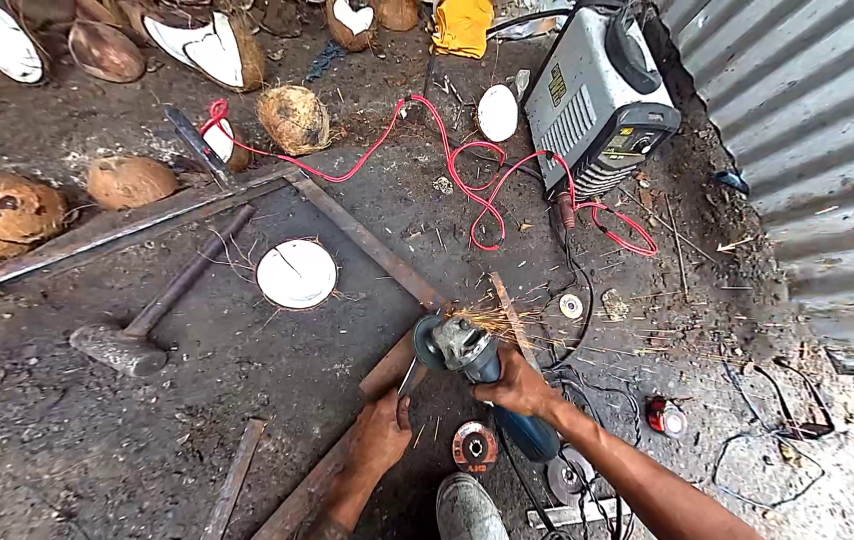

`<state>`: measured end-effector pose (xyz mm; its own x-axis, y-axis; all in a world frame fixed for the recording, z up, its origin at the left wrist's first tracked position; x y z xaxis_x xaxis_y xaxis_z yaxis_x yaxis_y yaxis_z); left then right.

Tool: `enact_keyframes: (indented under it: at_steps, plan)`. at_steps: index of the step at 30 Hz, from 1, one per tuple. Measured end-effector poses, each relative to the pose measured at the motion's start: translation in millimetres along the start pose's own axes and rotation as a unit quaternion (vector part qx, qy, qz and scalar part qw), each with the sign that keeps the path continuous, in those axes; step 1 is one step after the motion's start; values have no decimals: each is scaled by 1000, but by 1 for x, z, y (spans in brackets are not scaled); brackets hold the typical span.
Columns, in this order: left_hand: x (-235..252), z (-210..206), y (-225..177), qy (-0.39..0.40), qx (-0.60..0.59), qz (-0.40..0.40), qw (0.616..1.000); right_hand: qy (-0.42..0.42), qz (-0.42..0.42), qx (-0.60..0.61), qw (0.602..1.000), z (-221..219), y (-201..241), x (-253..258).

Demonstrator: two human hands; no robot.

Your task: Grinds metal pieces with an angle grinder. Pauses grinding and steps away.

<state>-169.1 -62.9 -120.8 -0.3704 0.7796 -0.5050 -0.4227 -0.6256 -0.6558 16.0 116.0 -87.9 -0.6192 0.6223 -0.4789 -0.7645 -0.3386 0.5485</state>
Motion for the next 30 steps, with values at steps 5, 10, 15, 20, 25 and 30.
enact_keyframes:
  at_steps: [5,10,15,20,25,30]
  plan:
    - [-2,0,0,13,13,13,1000,-8,-10,41,999,8,0,7]
    - [7,8,17,71,-163,17,984,-109,-39,222,968,25,-14,-17]
    - [-6,22,22,110,-485,66,865,-199,-74,337,917,24,-31,-66]
    - [-24,22,-6,144,-534,62,831,-230,-104,385,888,9,-48,-88]
    - [-26,16,-37,135,-554,91,817,-224,-125,407,877,-7,-52,-93]
    - [-24,22,-60,110,-582,85,801,-214,-114,414,877,-13,-52,-93]
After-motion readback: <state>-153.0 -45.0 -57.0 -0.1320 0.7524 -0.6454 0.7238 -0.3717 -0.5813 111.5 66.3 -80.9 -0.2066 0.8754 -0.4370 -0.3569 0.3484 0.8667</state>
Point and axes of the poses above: each hand's wrist, its own x-axis towards the middle knuckle, its own z-axis out of the back of the hand, y = z × x, the point moved 2 cm from there along x, towards the middle knuckle, and after that the axes turned 13 degrees about -x, right-handed, at the moved point
